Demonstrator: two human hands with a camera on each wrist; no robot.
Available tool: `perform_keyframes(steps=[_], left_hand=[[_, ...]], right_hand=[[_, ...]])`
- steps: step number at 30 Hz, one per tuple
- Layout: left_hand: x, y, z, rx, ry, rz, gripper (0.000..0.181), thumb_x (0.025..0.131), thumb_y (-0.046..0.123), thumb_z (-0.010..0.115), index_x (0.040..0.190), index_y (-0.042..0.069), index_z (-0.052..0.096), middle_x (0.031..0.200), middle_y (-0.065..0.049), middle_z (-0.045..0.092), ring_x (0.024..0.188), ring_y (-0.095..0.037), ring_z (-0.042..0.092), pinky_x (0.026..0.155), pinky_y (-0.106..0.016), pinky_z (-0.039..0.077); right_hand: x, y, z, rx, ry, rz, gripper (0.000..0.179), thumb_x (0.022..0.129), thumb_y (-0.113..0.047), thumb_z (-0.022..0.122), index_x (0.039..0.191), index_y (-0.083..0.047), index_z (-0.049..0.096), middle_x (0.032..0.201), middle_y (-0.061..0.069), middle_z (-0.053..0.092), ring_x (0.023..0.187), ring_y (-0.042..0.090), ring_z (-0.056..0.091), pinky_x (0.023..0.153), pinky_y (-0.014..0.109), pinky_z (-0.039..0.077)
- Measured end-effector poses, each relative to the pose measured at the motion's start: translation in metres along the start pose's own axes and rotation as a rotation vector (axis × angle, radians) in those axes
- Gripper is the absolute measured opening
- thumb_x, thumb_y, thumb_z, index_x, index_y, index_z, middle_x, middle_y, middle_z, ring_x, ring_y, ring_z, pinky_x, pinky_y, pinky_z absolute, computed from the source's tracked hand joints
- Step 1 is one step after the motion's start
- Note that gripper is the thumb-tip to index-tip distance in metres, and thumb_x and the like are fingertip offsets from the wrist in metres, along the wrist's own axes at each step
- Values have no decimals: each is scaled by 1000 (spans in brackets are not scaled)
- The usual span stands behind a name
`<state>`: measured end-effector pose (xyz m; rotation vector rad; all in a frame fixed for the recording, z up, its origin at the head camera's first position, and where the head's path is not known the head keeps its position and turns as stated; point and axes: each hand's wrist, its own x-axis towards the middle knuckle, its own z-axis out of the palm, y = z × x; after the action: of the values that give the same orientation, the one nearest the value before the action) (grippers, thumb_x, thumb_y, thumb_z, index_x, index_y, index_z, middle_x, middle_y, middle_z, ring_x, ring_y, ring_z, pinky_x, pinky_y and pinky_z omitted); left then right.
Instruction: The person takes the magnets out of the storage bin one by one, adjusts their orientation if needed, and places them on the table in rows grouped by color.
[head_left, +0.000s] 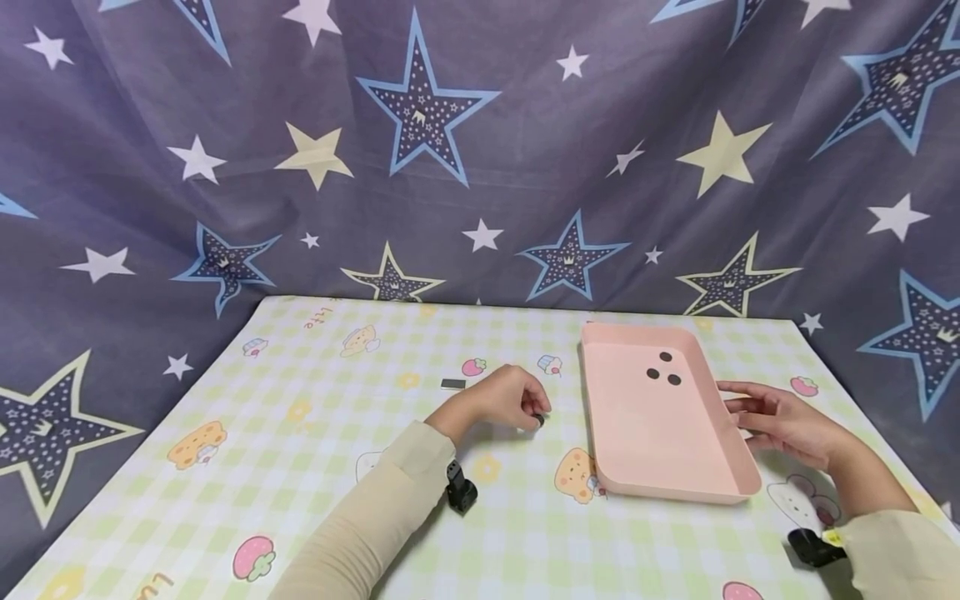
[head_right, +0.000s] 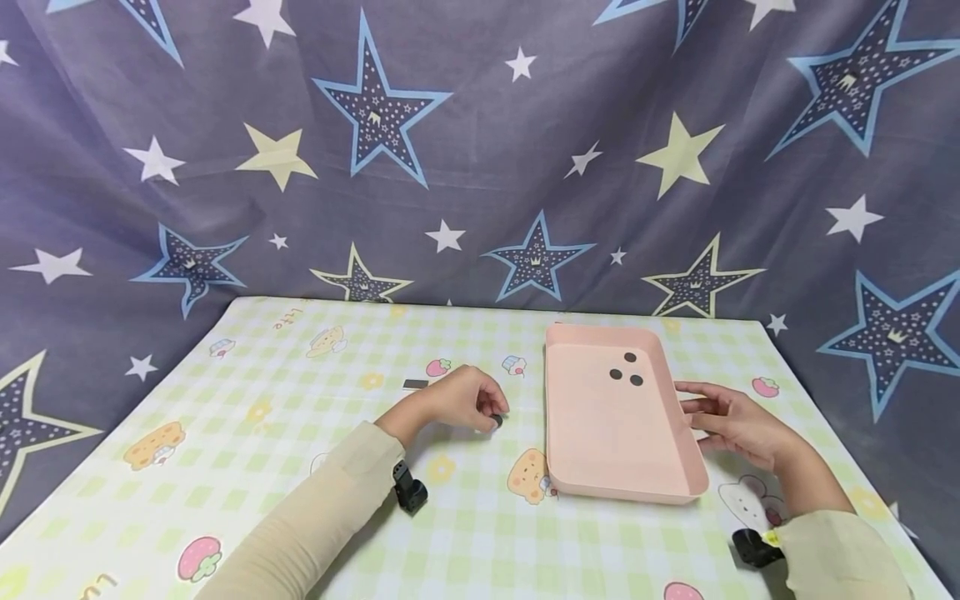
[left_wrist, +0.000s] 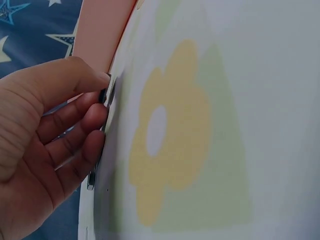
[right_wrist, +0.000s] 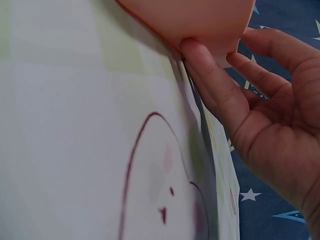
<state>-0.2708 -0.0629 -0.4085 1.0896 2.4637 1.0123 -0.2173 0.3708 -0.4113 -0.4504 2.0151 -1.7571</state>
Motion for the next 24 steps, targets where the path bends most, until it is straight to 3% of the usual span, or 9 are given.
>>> perform_keyframes(steps=[11, 19, 24], left_hand=[[2, 3, 0, 57, -31, -15, 16, 74, -5, 77, 85, 6, 74, 76, 4, 68, 66, -5, 59, 65, -18, 51], [0, 4, -3, 48, -9, -29, 17, 74, -2, 79, 89, 5, 74, 77, 2, 69, 66, -7, 58, 65, -19, 51], [1, 4, -5, 36, 11, -6, 18, 74, 0, 81, 90, 4, 74, 79, 1, 69, 68, -5, 59, 67, -19, 52]], right_hand=[[0, -1, 0, -1, 3, 10, 47, 99, 0, 51, 129, -36, 57, 117, -4, 63, 102, 13, 64, 79, 39, 58], [0, -2, 0, -5, 10, 24, 47, 99, -1, 52, 129, -37, 57, 117, -4, 63, 102, 13, 64, 80, 39, 57], [-1, -2, 0, -11, 14, 28, 46, 99, -1, 53, 131, -34, 55, 117, -3, 63, 102, 13, 64, 80, 39, 57]])
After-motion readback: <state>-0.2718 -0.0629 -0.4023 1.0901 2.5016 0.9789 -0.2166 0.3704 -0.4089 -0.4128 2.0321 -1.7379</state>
